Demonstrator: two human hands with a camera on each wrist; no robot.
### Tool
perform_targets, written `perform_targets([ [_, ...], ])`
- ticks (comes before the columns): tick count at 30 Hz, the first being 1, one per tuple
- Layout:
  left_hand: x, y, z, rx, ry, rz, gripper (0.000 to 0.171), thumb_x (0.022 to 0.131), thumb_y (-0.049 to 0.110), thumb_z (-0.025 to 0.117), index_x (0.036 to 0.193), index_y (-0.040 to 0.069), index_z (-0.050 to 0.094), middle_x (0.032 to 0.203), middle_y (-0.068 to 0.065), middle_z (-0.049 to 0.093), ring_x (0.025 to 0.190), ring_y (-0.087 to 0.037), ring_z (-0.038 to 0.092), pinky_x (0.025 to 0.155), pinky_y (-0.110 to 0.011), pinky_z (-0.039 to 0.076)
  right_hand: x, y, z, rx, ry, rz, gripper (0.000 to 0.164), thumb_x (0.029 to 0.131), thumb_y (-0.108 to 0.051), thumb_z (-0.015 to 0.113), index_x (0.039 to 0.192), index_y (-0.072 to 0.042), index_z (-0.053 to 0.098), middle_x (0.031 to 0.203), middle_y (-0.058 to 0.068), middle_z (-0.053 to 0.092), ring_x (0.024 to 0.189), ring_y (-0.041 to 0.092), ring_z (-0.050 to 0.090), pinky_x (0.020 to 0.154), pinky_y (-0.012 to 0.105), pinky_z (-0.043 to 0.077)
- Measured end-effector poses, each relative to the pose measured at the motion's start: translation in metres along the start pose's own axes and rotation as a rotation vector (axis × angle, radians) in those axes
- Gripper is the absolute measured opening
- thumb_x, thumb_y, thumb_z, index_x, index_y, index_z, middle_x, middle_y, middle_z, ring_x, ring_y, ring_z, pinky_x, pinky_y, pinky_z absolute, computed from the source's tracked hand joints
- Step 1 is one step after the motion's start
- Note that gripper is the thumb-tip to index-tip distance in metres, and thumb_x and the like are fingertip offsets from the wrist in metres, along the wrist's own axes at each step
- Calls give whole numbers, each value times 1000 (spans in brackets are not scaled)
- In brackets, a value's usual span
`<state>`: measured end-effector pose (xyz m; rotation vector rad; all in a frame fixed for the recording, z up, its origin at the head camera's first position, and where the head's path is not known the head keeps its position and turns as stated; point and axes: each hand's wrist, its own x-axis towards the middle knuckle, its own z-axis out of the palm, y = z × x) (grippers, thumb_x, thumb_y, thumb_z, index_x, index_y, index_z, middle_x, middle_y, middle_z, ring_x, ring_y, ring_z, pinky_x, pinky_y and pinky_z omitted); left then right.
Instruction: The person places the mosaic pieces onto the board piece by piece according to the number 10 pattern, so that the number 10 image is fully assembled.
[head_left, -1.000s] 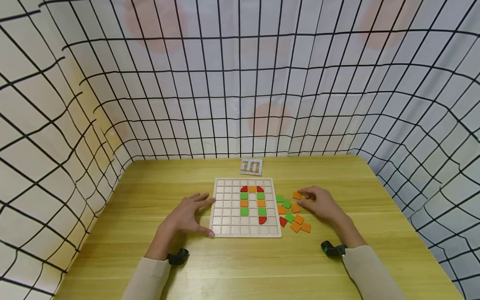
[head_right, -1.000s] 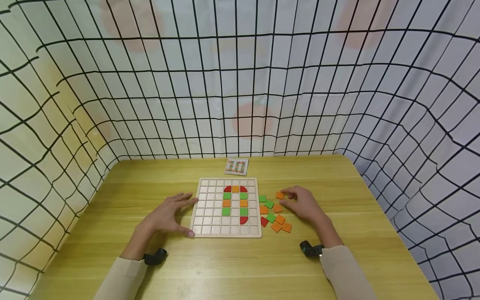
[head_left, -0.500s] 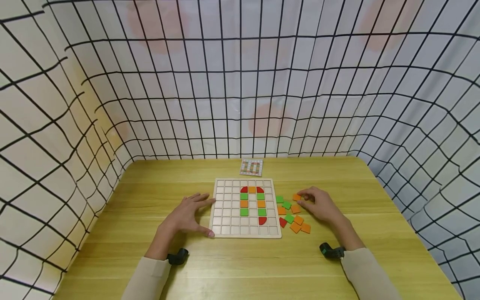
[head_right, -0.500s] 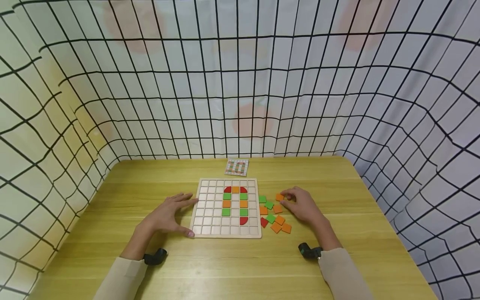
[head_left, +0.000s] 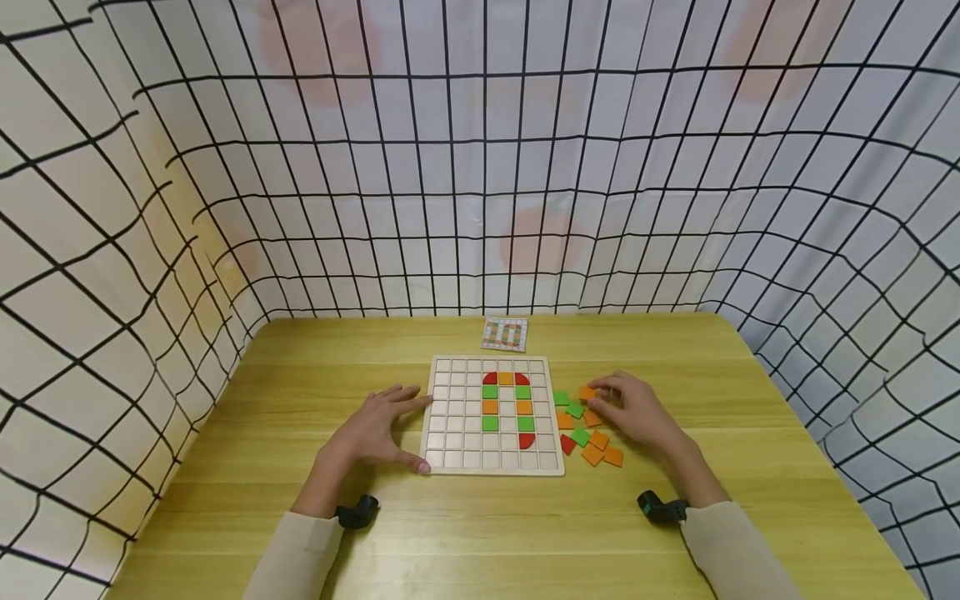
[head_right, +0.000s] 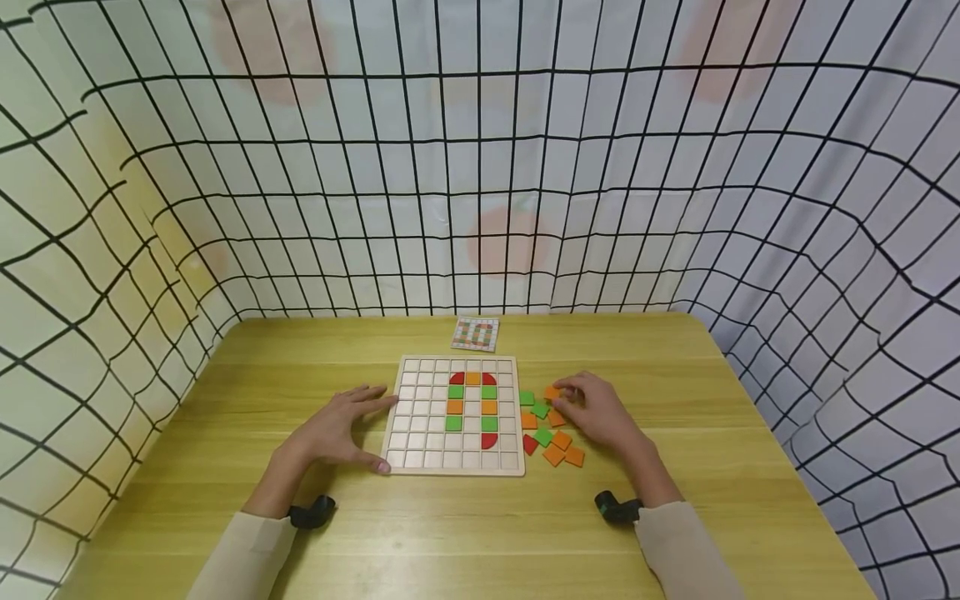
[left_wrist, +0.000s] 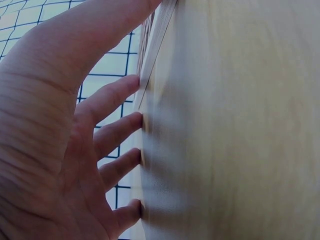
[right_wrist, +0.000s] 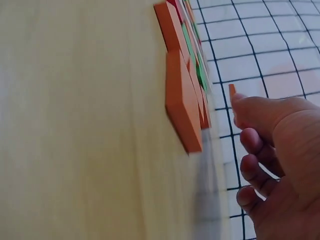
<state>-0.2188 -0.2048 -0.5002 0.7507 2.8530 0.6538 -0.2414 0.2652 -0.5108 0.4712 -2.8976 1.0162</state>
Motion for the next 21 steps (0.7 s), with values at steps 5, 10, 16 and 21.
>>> perform_targets([
  [5,0,1,0,1,3,3,113,59,73,88,154,25,51,165,-13,39,155,-45,28,122,-74,18,-1,-16,4,24,-7,-23,28,98,-25,73,123,-12,73,100,0,62,88,18,52,76,30,48],
  [10,0,0,-1,3,8,4,113,59,73,88,154,25,51,165,-13,39,154,-45,28,122,-74,18,0,-28,13,37,-18,-85,28,97,-24,74,122,-11,73,99,-1,61,89,17,51,76,29,46],
  [16,0,0,-1,9,4,7,114,59,73,88,154,25,50,165,-13,39,154,-45,28,121,-74,18,1,-42,26,61,-44,-145,26,96,-23,76,119,-12,74,94,-4,59,86,17,51,72,27,45],
  [21,0,0,-1,9,-1,6,113,59,73,88,154,25,50,165,-13,39,154,-45,28,121,-74,19,0,-54,36,70,-66,-145,25,94,-24,77,118,-15,75,94,-6,60,87,17,52,73,26,45],
])
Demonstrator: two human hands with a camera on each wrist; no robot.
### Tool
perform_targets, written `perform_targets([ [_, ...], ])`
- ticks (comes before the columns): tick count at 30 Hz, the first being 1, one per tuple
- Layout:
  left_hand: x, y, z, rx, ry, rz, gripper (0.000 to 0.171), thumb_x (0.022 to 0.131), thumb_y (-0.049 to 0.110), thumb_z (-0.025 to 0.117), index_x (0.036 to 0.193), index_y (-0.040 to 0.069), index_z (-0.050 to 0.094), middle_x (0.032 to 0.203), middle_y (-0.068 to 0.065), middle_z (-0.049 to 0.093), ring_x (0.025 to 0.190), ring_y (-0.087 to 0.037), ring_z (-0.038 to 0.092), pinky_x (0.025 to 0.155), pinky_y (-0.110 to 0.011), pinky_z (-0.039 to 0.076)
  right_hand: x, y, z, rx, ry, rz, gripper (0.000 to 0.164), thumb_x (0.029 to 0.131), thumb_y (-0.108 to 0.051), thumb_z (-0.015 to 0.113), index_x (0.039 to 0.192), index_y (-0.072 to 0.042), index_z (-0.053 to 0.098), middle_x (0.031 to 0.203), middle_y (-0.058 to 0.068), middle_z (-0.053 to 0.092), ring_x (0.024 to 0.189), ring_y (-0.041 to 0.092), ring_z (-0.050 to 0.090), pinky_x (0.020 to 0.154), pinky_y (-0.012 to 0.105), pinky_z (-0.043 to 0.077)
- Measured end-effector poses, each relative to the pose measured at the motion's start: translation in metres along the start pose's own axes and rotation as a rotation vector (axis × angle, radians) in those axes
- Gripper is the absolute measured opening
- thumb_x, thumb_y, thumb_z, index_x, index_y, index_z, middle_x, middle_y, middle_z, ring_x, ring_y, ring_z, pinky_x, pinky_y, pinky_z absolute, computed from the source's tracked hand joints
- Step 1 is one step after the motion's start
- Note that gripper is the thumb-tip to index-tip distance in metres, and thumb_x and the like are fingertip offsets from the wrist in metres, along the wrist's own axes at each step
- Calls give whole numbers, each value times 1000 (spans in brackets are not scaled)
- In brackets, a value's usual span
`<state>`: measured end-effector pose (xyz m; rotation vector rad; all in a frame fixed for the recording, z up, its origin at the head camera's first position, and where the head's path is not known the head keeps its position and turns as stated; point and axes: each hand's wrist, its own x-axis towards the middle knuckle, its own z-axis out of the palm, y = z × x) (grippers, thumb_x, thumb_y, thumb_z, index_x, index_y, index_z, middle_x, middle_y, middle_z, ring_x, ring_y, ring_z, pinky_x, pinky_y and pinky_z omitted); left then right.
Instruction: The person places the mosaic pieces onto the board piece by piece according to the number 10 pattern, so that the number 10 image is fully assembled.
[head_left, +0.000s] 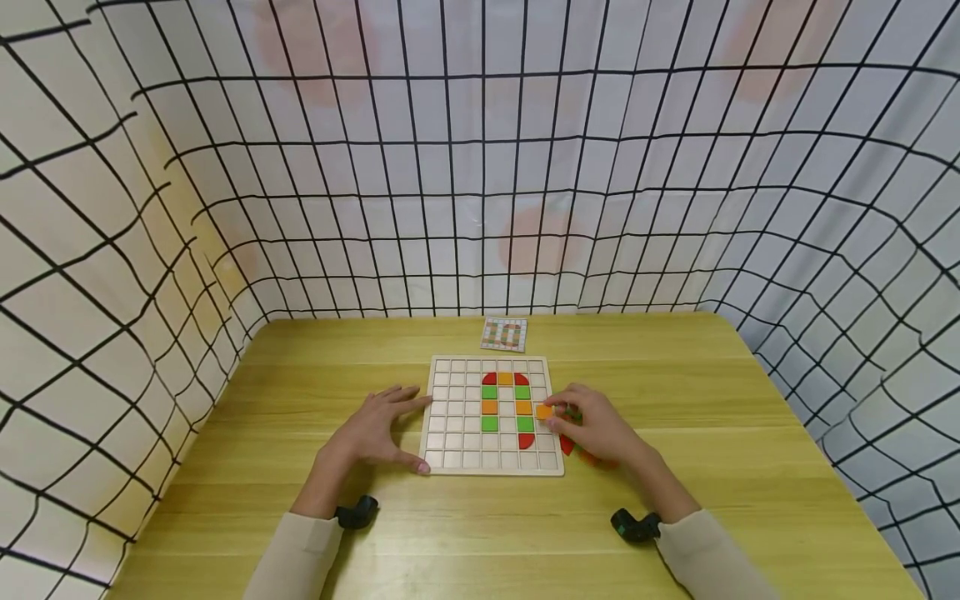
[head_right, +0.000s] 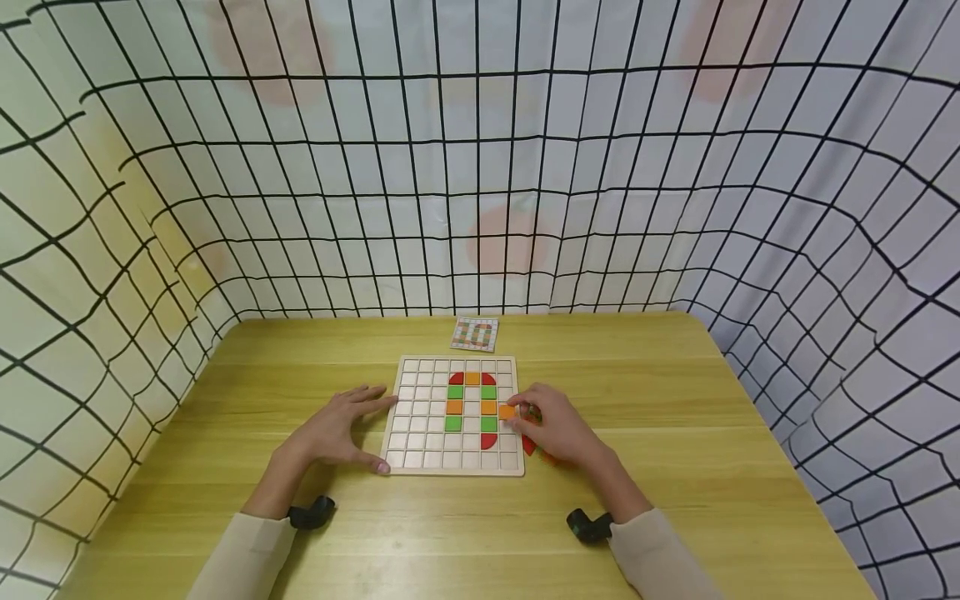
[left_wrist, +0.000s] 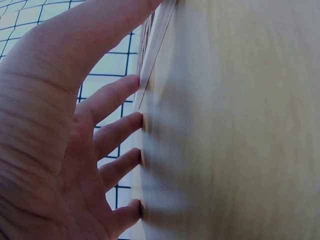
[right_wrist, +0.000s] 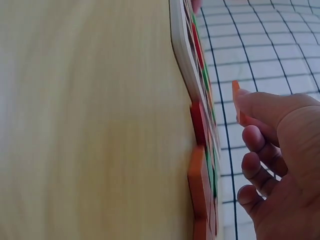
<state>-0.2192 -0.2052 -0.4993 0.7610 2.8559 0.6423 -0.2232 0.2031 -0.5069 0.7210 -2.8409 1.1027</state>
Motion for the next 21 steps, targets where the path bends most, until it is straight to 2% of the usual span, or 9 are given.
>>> perform_targets([
  [6,0,0,0,-4,-1,-1,113,59,72,88,154,25,50,165,-12,39,155,-45,27,121,-74,18,1,-15,10,6,-31,3,24,94,-25,77,117,-17,75,93,-8,59,85,16,52,72,25,42],
  [11,-1,0,0,-5,0,-2,113,59,72,89,154,25,50,165,-13,39,155,-45,27,121,-75,18,1,-23,19,27,-72,-41,23,95,-23,76,116,-15,75,95,-6,61,81,15,52,69,24,45],
  [21,0,0,1,-5,-3,-11,114,59,75,87,154,27,50,165,-11,38,155,-44,27,122,-73,18,3,-30,32,-26,-119,-41,22,94,-28,77,115,-22,75,96,-10,60,88,11,51,78,26,45],
])
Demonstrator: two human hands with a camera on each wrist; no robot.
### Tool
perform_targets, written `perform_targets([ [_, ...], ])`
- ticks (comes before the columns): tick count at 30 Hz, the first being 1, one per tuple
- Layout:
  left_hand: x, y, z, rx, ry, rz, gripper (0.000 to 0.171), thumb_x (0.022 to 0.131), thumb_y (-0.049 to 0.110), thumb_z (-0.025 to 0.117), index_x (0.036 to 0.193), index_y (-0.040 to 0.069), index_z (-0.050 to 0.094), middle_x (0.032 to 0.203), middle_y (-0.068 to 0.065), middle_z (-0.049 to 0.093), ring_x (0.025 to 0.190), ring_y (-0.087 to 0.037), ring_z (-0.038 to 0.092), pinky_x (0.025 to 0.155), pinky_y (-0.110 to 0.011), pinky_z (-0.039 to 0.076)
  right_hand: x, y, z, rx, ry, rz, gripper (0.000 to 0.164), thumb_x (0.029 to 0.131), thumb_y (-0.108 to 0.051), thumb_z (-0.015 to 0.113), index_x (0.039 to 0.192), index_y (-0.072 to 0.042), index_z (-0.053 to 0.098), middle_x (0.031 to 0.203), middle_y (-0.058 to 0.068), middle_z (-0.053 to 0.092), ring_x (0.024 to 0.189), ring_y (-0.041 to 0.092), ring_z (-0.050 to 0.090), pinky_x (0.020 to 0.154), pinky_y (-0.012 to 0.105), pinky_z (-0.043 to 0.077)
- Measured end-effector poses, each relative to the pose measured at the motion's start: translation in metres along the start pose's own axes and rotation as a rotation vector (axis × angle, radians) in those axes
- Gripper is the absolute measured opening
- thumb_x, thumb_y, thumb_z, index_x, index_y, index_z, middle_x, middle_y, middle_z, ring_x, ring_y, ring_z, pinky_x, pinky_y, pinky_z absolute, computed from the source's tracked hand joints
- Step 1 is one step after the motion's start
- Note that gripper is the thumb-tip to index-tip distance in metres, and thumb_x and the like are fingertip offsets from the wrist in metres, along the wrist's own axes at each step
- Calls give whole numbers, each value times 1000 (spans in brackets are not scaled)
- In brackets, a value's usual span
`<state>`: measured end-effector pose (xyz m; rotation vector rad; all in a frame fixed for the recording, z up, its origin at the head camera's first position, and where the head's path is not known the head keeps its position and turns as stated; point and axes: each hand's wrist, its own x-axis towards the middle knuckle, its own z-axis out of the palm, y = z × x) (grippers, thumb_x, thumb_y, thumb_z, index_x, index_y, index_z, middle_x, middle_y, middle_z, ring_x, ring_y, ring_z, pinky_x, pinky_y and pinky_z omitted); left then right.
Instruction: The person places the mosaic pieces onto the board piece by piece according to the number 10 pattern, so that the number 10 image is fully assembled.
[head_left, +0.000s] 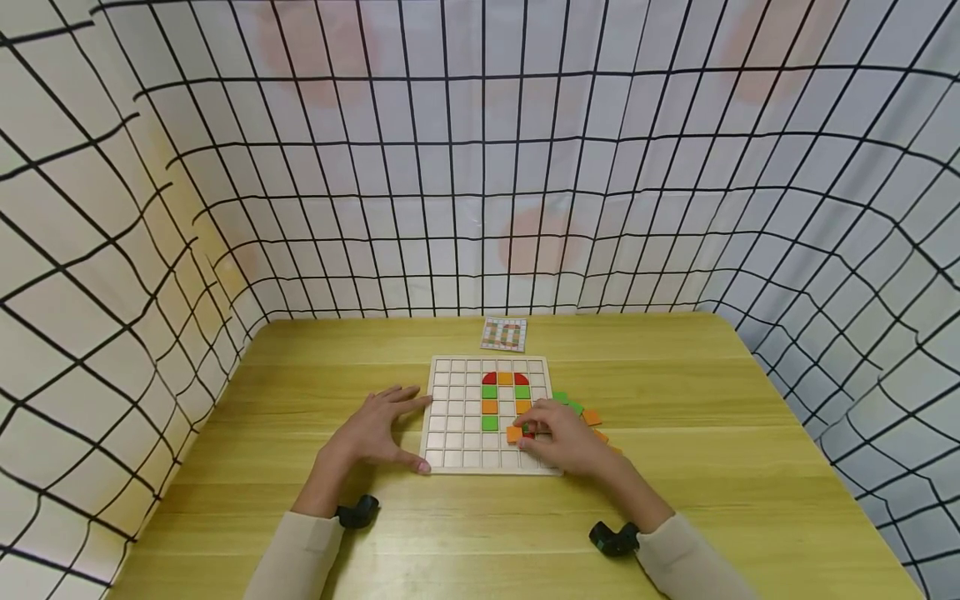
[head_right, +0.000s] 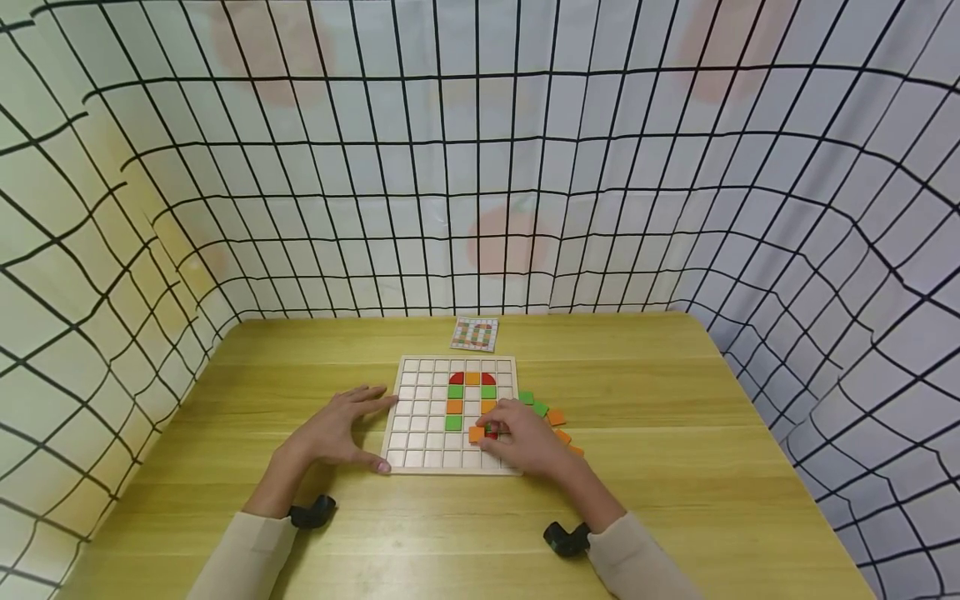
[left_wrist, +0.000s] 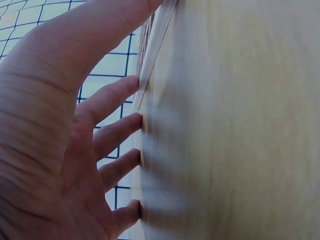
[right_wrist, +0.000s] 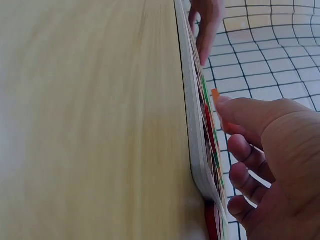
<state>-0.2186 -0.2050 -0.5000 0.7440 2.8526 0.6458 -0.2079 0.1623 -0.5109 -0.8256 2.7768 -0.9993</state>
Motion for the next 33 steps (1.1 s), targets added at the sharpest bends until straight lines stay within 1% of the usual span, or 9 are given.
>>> perform_targets([
  [4,1,-1,1,-1,0,-4,114,58,76,87,155,27,49,166,-11,38,155,-43,27,122,-73,18,0,-2,4,-16,-9,-21,23,95,-31,76,115,-21,75,96,-10,60,87,10,52,76,25,45],
  [10,1,-2,2,-8,1,-10,114,58,77,86,154,28,50,166,-10,38,156,-43,26,122,-73,17,1,-3,10,-39,12,-49,21,93,-32,77,111,-22,76,94,-10,59,86,8,51,74,24,44],
  [15,1,-3,3,-13,4,-11,115,57,77,86,154,28,50,166,-10,38,156,-43,26,122,-73,17,1,-7,11,-41,27,-37,21,91,-32,78,109,-21,77,97,-8,61,86,10,51,75,26,45],
  [19,1,-3,3,-12,5,-13,115,57,77,86,154,28,50,166,-10,38,156,-43,26,122,-73,17,1,-7,11,-44,26,-16,22,91,-33,78,110,-22,77,102,-8,62,89,11,51,79,29,45],
  [22,1,-2,2,-10,5,-14,115,57,77,86,154,28,50,166,-10,38,156,-43,26,122,-73,16,1,-7,11,-42,22,-20,23,91,-34,77,111,-22,77,103,-8,62,90,11,51,79,29,45],
  [27,0,-1,1,-7,4,-10,114,58,76,87,154,28,50,166,-11,38,155,-44,27,122,-74,17,2,-4,10,-14,14,-32,25,91,-34,77,112,-21,77,98,-7,61,87,11,51,76,27,44],
  [33,0,-1,1,-6,9,-11,114,58,76,87,154,28,50,165,-11,39,155,-43,28,122,-73,17,3,-1,8,38,22,7,23,91,-29,79,112,-21,77,95,-9,61,87,12,51,75,26,43],
])
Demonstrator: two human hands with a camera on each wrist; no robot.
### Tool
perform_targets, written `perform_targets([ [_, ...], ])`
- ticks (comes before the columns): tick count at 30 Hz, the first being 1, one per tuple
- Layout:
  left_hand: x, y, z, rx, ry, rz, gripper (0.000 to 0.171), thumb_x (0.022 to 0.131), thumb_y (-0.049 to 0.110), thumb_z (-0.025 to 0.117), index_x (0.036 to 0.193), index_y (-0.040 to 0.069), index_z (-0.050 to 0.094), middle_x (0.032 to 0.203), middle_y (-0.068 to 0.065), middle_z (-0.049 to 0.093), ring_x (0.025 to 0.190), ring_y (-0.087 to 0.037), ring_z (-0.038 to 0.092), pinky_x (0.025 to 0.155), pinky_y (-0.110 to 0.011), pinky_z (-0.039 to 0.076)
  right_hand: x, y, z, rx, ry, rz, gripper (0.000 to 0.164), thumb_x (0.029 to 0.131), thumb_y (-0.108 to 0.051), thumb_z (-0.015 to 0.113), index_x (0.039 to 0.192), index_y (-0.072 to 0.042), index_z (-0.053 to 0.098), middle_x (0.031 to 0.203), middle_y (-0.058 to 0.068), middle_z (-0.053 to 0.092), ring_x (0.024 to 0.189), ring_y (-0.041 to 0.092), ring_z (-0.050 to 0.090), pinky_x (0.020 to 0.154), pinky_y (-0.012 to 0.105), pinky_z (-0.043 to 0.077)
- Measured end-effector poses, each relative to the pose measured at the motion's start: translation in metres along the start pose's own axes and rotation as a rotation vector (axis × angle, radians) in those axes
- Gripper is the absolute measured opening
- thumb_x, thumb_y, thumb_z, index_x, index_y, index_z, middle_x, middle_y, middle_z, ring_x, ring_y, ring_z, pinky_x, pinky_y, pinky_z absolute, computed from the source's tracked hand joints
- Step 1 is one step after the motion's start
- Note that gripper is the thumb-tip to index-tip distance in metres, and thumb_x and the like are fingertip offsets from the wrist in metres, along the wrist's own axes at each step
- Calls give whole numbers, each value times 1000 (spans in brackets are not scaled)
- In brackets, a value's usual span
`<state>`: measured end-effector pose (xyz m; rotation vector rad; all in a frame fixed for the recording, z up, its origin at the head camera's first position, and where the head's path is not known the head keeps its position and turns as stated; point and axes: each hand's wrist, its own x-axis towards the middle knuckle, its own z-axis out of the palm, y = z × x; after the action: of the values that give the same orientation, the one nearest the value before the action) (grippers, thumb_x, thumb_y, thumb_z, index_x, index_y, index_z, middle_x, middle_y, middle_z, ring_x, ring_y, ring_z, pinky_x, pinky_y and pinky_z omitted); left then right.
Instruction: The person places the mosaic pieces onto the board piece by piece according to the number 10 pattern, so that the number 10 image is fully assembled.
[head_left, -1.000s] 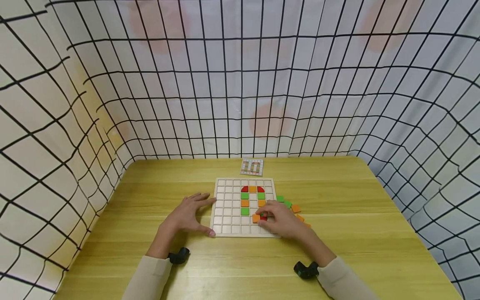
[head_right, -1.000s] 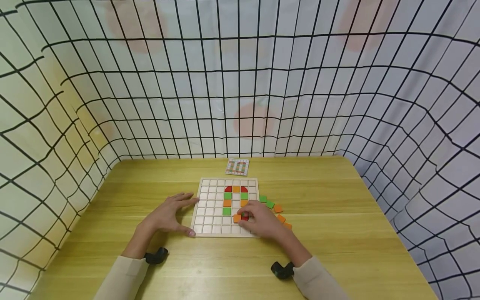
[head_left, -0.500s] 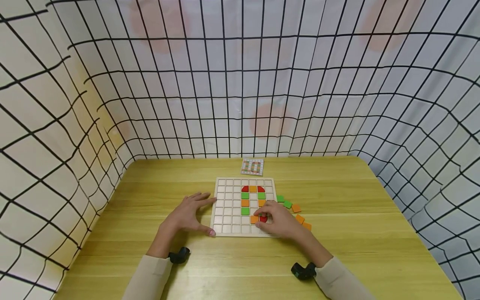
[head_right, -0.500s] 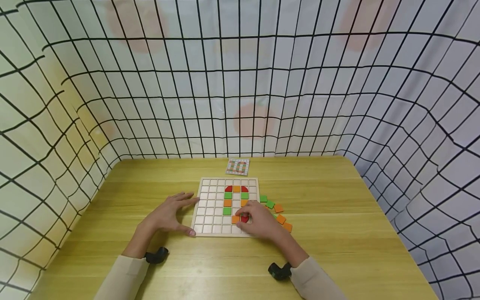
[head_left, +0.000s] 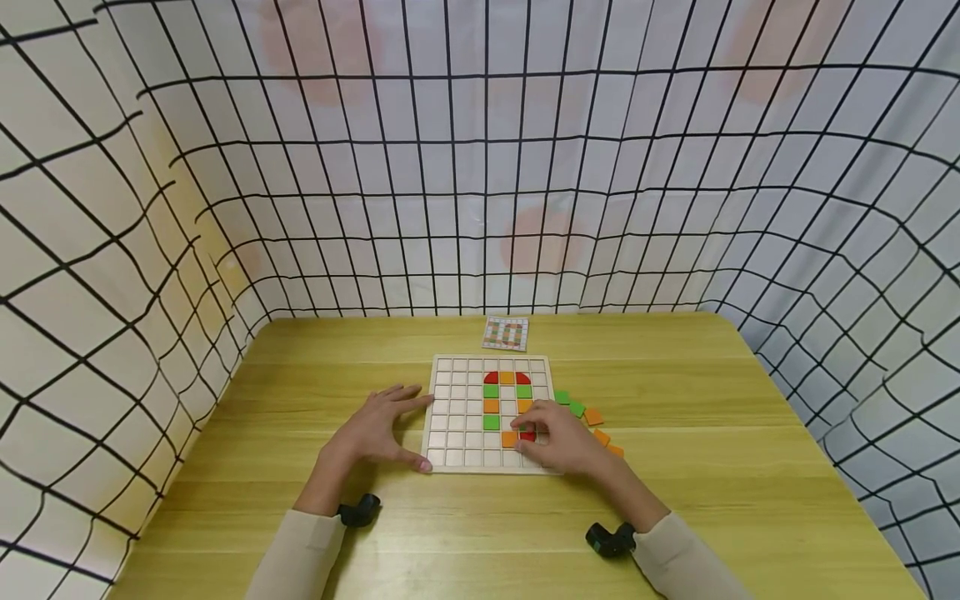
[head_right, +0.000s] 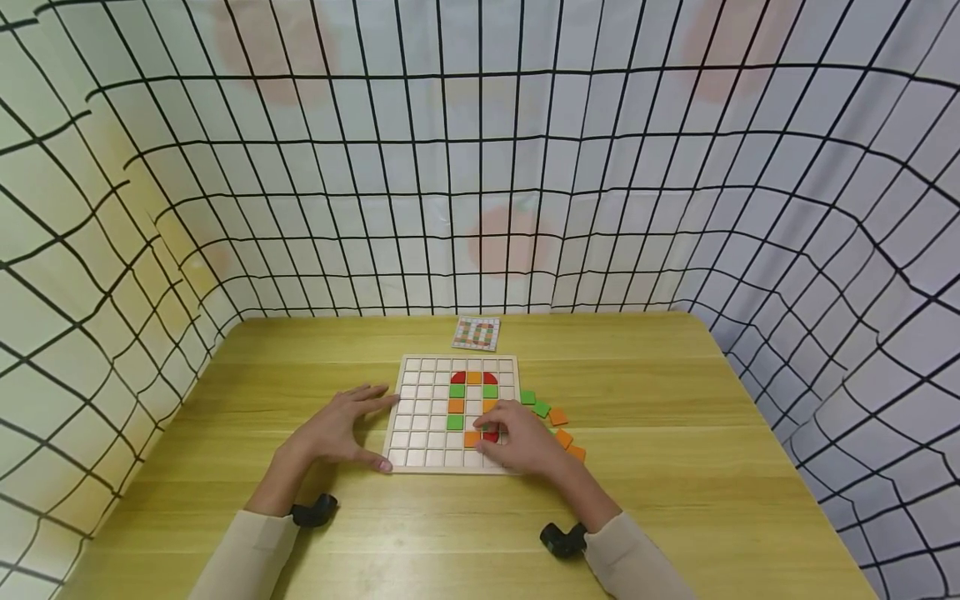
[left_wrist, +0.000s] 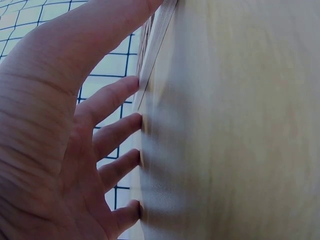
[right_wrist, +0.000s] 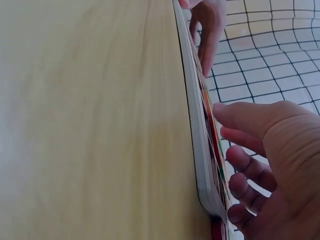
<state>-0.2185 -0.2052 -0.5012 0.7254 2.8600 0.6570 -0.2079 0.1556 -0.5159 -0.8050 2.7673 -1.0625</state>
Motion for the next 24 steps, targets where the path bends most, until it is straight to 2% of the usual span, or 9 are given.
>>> perform_targets([
  [7,0,0,0,-6,-5,3,115,58,76,87,154,27,50,166,-11,38,155,-44,28,122,-74,17,-3,5,-13,41,46,52,22,92,-24,78,114,-18,77,98,-5,64,86,14,52,73,27,45],
  [15,1,0,0,-5,-3,10,114,58,75,87,154,27,50,165,-12,38,155,-44,27,122,-74,17,-15,18,-30,-29,93,123,21,92,-24,79,113,-21,77,97,-5,61,90,16,52,78,30,45],
  [19,1,0,0,-7,-5,2,114,58,75,87,154,27,50,166,-11,38,155,-44,27,122,-73,17,-22,27,-36,-41,119,121,20,91,-23,80,111,-19,78,95,-5,61,88,16,51,76,28,44],
  [24,1,0,0,-3,-4,4,114,58,75,88,154,27,50,166,-11,38,155,-44,27,122,-73,18,-31,35,-43,-64,134,109,14,90,-24,82,103,-20,77,96,-8,64,89,12,55,81,29,50],
])
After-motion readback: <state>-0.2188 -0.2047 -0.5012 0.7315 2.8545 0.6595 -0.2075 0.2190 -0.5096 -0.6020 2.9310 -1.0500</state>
